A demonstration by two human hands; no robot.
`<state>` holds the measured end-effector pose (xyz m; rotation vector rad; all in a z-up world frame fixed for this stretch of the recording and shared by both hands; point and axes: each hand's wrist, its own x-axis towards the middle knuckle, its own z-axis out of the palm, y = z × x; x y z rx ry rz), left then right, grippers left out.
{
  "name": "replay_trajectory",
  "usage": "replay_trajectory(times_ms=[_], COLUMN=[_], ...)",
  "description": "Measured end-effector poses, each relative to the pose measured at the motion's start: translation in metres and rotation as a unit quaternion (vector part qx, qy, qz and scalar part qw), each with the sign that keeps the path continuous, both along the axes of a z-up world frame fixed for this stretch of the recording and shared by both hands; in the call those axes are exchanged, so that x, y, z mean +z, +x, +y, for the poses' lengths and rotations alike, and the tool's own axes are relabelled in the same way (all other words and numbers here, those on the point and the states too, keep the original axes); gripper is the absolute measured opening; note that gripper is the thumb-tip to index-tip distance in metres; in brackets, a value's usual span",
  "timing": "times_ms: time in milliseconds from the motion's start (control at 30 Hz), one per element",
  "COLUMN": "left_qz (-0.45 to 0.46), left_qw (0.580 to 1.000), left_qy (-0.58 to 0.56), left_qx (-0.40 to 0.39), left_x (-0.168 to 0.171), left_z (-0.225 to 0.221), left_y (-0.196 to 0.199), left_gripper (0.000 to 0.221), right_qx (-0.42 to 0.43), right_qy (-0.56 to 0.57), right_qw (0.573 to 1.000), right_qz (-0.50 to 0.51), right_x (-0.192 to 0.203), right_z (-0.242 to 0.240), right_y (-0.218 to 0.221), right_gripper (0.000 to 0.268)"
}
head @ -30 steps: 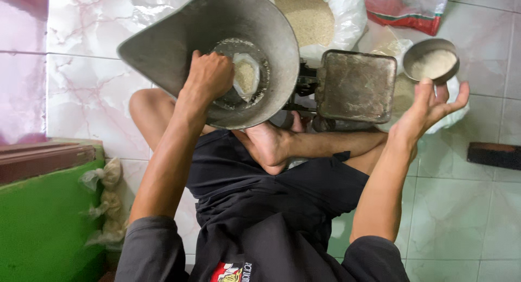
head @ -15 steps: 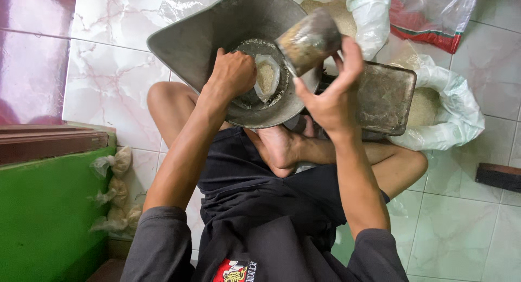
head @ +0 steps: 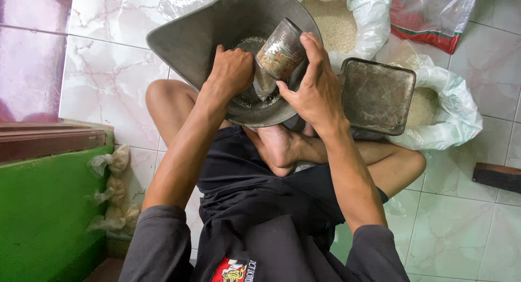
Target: The person sits on the floor and uses a cup to transfer grains from a bag into a scale, then pours a measured amount of grains into a plastic bag and ties it closed.
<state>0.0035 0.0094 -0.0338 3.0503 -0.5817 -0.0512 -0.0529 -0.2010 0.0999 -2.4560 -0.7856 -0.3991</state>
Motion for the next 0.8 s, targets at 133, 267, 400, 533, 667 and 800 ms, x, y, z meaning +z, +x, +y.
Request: replay_trajectory(times_ms=[133,267,400,533,667,800], left_qz=[0.003,0.137,0.045,0.054,0.059,0.049], left_qw=[1.000,0.991,0.999,0.998,0.998,0.998], left_qy=[-0.005,-0.004,-0.015,-0.003,0.013,0.022], left_qx=[0.009,-0.012,-0.001,0.013,0.027,0.029], left_x=[0.004,0.008,-0.001,0.001,0.006,0.003], left_z=[-0.002,-0.002,-0.002,-0.001,-0.003,-0.002], left_y=[0.000,0.000,0.001,0.000,0.001,0.000], left_gripper=[0.026,0.024,0.019,0.019,0.025,0.029], right_qx=[-0.047,-0.120,-0.229,-0.386,-0.565,-0.659], right_qy=[0.059,0.273,0.345,0.282,0.143,0.141], right_qw=[0.997,0.954,0.905,0.866,0.813,0.725], right_qz=[0.019,-0.006,-0.099,-0.146,0.011,0.144], right_x=[-0.008,-0.007,-0.023,-0.101,-0.146,-0.160], right_z=[-0.028,-0.078,-0.166,-0.274,-0.300,-0.292], right_y=[-0.007,-0.018,-0.031,-0.041,-0.048,-0.036], right_gripper=[0.106,0.092,0.088,0.086,0.090,0.040])
